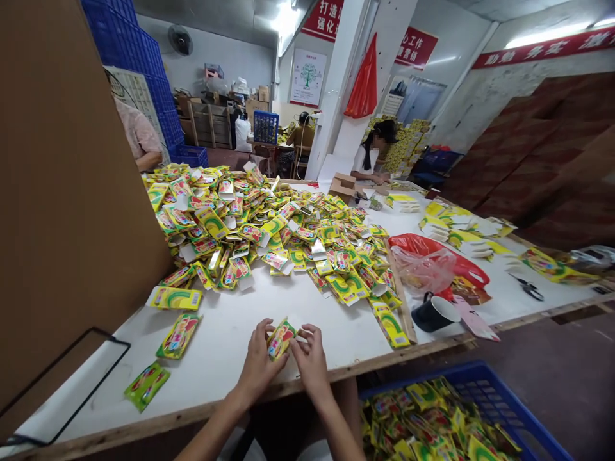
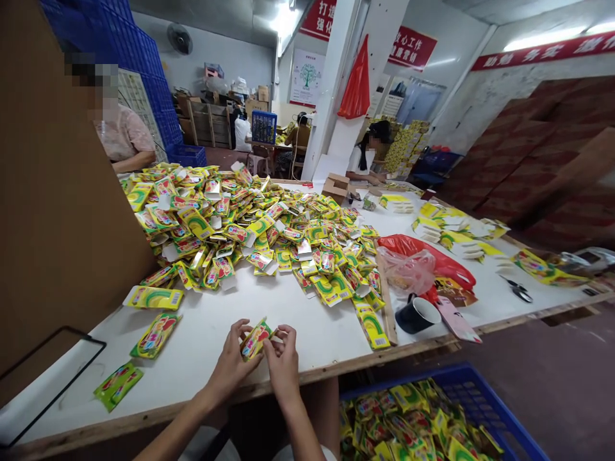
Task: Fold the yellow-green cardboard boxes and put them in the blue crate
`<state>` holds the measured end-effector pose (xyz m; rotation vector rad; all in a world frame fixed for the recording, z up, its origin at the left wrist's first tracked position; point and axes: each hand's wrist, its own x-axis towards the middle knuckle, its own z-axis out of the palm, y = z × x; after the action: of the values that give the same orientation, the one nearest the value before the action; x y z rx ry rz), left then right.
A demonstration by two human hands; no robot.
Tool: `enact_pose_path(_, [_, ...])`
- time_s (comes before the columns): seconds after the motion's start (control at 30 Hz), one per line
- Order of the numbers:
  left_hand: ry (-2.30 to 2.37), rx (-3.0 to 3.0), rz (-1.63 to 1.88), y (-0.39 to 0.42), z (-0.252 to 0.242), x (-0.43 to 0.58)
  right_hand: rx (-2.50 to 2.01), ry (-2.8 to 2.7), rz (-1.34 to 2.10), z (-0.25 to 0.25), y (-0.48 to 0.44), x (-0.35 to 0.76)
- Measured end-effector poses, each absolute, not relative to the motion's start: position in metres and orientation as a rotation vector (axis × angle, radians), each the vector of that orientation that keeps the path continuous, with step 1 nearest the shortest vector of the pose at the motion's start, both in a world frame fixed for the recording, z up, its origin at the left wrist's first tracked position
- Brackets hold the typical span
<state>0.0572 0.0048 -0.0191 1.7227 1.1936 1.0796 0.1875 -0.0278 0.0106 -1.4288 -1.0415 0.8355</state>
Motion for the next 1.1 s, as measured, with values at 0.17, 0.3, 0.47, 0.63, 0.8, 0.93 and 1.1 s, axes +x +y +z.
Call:
enact_pose_path(0.17, [1.101, 1.54, 1.082, -0.006, -0.013, 0.041, -1.334, -1.149, 0.932, 0.005, -0.019, 0.175])
enact_pose_path(0.3, [0.98, 1.5, 1.105, 0.0, -0.003, 0.035, -1.278, -1.16, 0.986, 0.003, -0.025, 0.18])
enact_pose_path(0.47, [0.894, 1.552, 1.033, 0.003, 0.002, 0.033, -1.286, -1.236, 0.968, 0.001, -0.027, 0.188])
enact_pose_path(0.63, [0.916, 1.595, 1.095, 0.003, 0.004, 0.035, -1.301, -1.347, 0.906, 0.002, -0.017, 0.19])
enact_pose_path(0.8, [0.927, 1.542, 1.178, -0.005, 0.008, 0.042, -1.276, -1.216, 0.845, 0.004, -0.018, 0.184])
enact_pose_path(0.93, [1.002, 1.617, 1.216, -0.01, 0.016, 0.042, -1.277, -1.383, 0.842, 0.012, -0.024, 0.182])
enact_pose_path(1.1, [1.053, 1.565, 1.248, -0.01, 0.02, 0.041, -1.3, -1.44, 0.845, 0.019, -0.025, 0.18])
